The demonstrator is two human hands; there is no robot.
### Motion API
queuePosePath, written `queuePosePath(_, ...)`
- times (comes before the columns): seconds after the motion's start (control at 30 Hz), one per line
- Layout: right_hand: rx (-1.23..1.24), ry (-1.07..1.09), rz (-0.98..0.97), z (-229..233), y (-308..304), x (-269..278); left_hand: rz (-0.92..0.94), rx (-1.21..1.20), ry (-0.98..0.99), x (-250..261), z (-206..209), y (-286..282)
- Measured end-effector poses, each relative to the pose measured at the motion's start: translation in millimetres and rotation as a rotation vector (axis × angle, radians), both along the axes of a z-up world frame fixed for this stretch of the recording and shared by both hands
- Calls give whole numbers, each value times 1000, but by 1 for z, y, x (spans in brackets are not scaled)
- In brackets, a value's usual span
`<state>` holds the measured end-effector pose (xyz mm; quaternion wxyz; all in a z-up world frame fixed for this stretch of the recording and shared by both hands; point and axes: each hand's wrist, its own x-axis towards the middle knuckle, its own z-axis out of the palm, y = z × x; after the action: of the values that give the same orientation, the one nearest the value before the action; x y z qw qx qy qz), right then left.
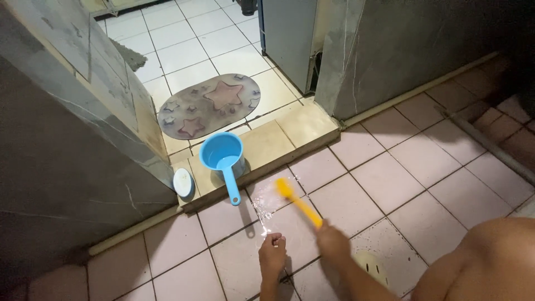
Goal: The person scrubs a tiled floor with a yellow brush, repeatedly scooping water from a green bucket with a blue scoop and pouring it onto the floor to aid cleaning. The person moves the bucket and scoop to different positions while continuing to scrub the floor area.
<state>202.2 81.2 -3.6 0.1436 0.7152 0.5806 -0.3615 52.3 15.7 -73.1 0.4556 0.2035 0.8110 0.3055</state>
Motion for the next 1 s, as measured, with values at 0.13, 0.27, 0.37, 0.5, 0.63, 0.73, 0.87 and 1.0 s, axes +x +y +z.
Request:
queuePosePath(0.13,214,-67,-189,-44,41,47,52,29,-70,-2,32,-8)
queuePosePath(0.27,61,190,-651,41,-14,-2,97,47,-70,-10,25,-16)
queuePosePath(0.37,428,-86,362,-100,-31,16,20,38,58,-18,-14,-12)
queuePosePath(0.5,105,103,-206,18,-23,23,48,110,65,-19,-18,-17)
queuePosePath(0.63,174,-21,-263,-40,14,56,47,53,20,-20,2,-20)
queuePosePath(0.73,126,-61,-199,-11,-16,22,67,34,3,-19,7,-18)
queuePosePath(0.87,316,-44,251,-84,-17,27,59,31,31,-16,7,-16)
queuePosePath(1.0,101,-135,-136,-42,19,55,69,75,35,-19,-3,-16)
